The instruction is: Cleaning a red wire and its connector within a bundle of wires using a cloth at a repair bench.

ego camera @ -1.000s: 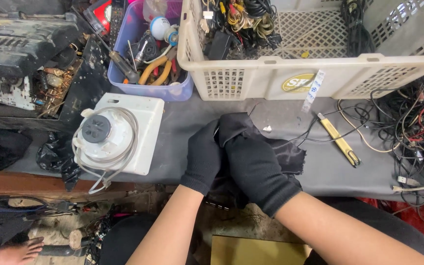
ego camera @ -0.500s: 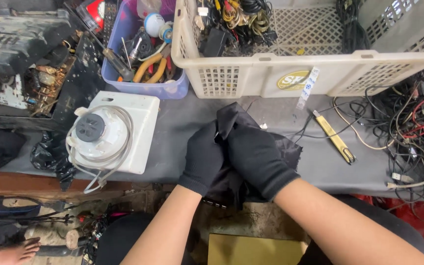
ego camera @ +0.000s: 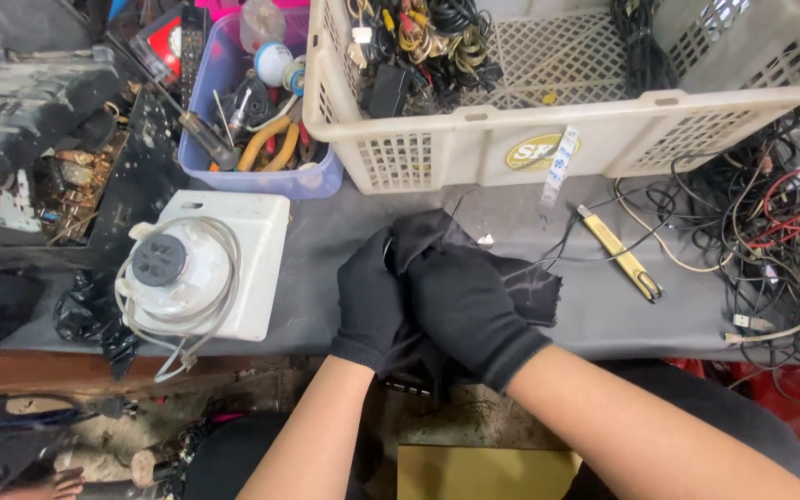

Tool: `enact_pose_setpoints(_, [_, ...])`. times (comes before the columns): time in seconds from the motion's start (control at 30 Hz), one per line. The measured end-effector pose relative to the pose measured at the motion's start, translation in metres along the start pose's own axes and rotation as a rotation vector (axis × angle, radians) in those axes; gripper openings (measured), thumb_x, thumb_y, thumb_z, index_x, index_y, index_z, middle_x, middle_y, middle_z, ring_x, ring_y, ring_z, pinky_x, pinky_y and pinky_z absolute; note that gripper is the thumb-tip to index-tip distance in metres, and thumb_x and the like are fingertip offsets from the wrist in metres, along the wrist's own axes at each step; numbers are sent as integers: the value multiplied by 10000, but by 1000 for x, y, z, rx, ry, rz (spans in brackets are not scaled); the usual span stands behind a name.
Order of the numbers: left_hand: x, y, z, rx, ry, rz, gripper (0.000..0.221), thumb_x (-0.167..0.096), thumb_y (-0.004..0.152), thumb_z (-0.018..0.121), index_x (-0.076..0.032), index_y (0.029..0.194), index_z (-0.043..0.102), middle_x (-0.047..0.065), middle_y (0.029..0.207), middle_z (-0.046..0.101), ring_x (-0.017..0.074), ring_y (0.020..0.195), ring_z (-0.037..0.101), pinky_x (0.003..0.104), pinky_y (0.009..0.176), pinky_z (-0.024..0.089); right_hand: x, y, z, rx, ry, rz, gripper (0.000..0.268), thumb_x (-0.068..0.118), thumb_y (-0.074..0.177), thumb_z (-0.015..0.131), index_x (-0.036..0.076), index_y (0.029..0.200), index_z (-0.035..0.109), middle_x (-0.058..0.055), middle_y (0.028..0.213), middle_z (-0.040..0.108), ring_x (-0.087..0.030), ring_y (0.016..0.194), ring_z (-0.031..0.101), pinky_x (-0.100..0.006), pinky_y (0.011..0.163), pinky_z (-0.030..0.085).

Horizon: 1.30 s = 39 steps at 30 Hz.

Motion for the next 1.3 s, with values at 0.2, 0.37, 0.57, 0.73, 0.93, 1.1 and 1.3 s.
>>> enact_pose_setpoints(0.2, [-2,3,0,29,9,12,291,-344,1002,673,-180,1240,701,70,930,734,238,930,716,287,848,572,4,-13,9,4,84,51,248,309,990,522,134,1062,683,-20,820,684,-319,826,695,-423,685,549])
enact_pose_setpoints(0.37, [13,3,11,30,35,-51,297,-323,971,681,-270,1263,695,-38,970,759,165,993,720,250,900,554,-6,-22,16,-59,85,73,360,254,1028,471,-12,1148,681,-131,908,696,-326,973,673,-371,860,498])
enact_pose_setpoints(0.57, [-85,18,-43,37,-755,-992,278,-176,912,678,-94,648,645,7,740,636,136,800,561,313,758,500,18,28,-45,530,166,386,199,68,954,492,68,937,690,-155,854,742,-369,740,722,-487,686,590])
enact_pose_setpoints(0.73, [-38,6,-14,60,-85,-43,332,-206,1019,613,7,1261,692,298,985,709,417,977,680,430,949,532,-14,-7,27,238,65,241,223,212,962,495,107,1000,688,-78,881,721,-315,850,710,-450,756,562])
enact_pose_setpoints(0.93, [-17,0,10,50,53,-106,225,-336,923,729,-253,1131,750,37,851,724,241,875,715,288,762,596,-36,11,13,82,122,137,361,384,976,522,143,1216,642,-73,1020,708,-316,1052,687,-449,910,517])
enact_pose_setpoints(1.1, [-40,6,-11,33,59,-251,190,-415,888,725,-473,1068,743,-173,827,738,119,892,731,260,742,617,-55,23,-11,540,534,623,559,579,934,550,320,1429,527,-20,1277,707,-261,1222,651,-437,1009,528])
enact_pose_setpoints(1.3, [-42,9,-10,39,18,-211,175,-322,862,801,-307,1031,754,-15,838,766,232,877,748,359,688,656,-30,28,-78,491,849,904,443,429,956,563,406,1394,626,75,1370,683,-207,1332,585,-389,1121,455])
Point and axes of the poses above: each hand's wrist, its own y-axis towards the middle knuckle, its own z-axis out of the palm, x = y × z, the point moved 1 cm from there along y, towards the middle knuckle
